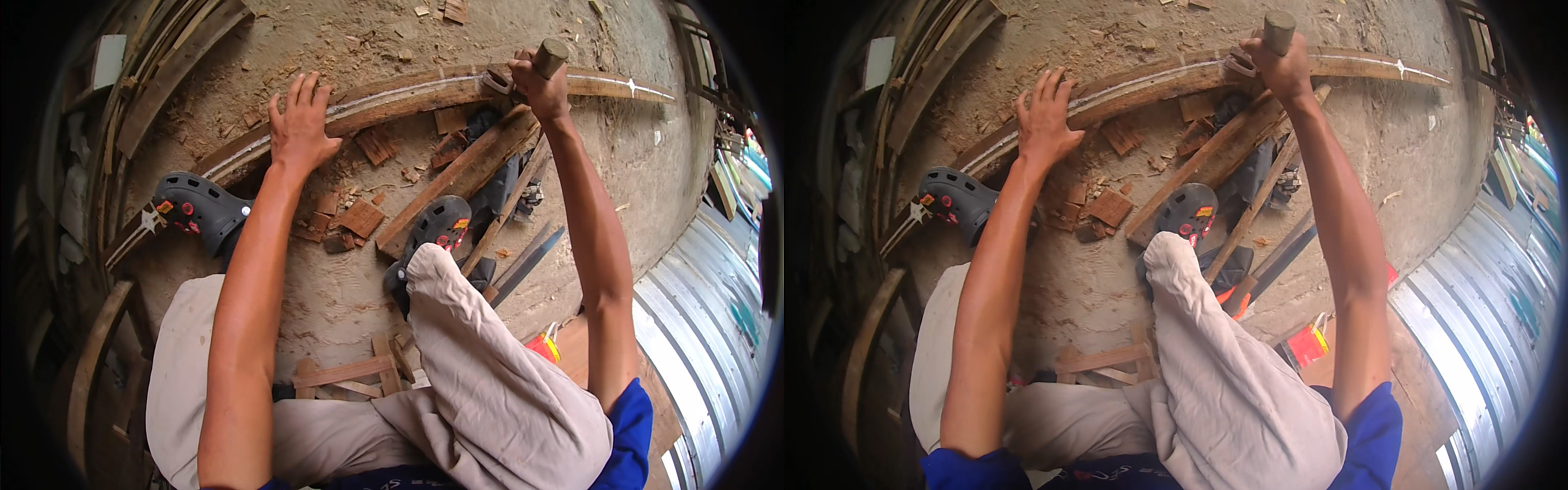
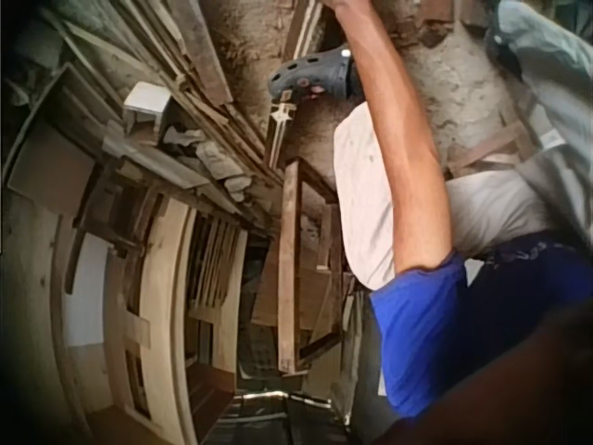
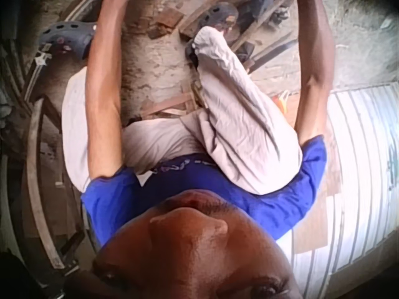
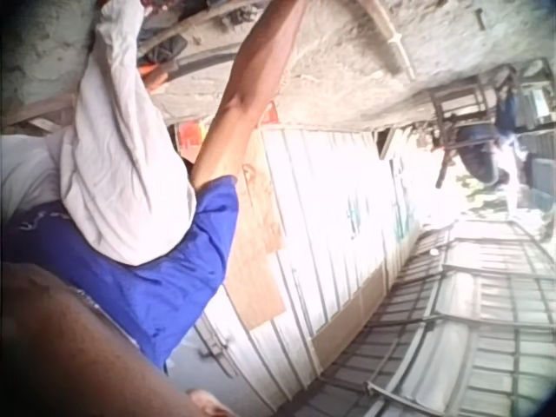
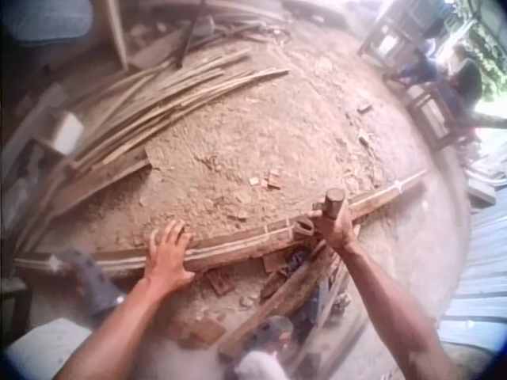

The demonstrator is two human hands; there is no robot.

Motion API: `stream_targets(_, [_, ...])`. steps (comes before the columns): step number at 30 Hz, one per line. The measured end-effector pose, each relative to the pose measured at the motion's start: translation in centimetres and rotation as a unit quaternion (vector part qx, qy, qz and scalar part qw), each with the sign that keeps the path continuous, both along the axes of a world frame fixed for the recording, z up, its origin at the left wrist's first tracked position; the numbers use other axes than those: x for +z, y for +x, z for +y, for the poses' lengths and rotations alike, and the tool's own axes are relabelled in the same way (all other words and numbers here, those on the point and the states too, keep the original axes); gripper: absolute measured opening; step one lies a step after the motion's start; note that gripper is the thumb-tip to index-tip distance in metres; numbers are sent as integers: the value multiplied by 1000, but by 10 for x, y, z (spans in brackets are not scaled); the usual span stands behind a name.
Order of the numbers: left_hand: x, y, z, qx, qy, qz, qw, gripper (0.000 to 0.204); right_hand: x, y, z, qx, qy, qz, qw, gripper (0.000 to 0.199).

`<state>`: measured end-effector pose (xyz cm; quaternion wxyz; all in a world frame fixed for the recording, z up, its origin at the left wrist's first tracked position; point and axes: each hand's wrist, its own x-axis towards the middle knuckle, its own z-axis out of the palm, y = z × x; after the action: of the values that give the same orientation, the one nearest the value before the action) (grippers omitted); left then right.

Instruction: The person lifts a wooden frame, sets it down, and uses a hammer to repeatedly strike and break apart a long curved wooden piece on the floor. They reposition the piece and continue hammering until it is separated into smaller fragments.

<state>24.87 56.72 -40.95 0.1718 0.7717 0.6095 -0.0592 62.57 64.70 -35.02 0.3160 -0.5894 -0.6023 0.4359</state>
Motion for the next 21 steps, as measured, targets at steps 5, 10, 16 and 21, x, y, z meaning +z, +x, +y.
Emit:
stream_targets(5, [0, 0, 1, 6, -4, -10, 1000, 91, -4, 39, -10, -258, 17, 438, 861, 37])
stream_targets(10, [3, 1, -1, -2, -11, -6, 1000, 90, 33, 73, -21, -275, 75, 516, 808, 28])
stream_targets(16, [11, 4, -1, -9, 18, -56, 998, 99, 47, 15, -51, -123, -37, 438, 890, 32])
stream_targets(21, [23, 52, -49, -35, 131, -270, 953, 68, 47, -43, -110, -120, -126, 561, 809, 31])
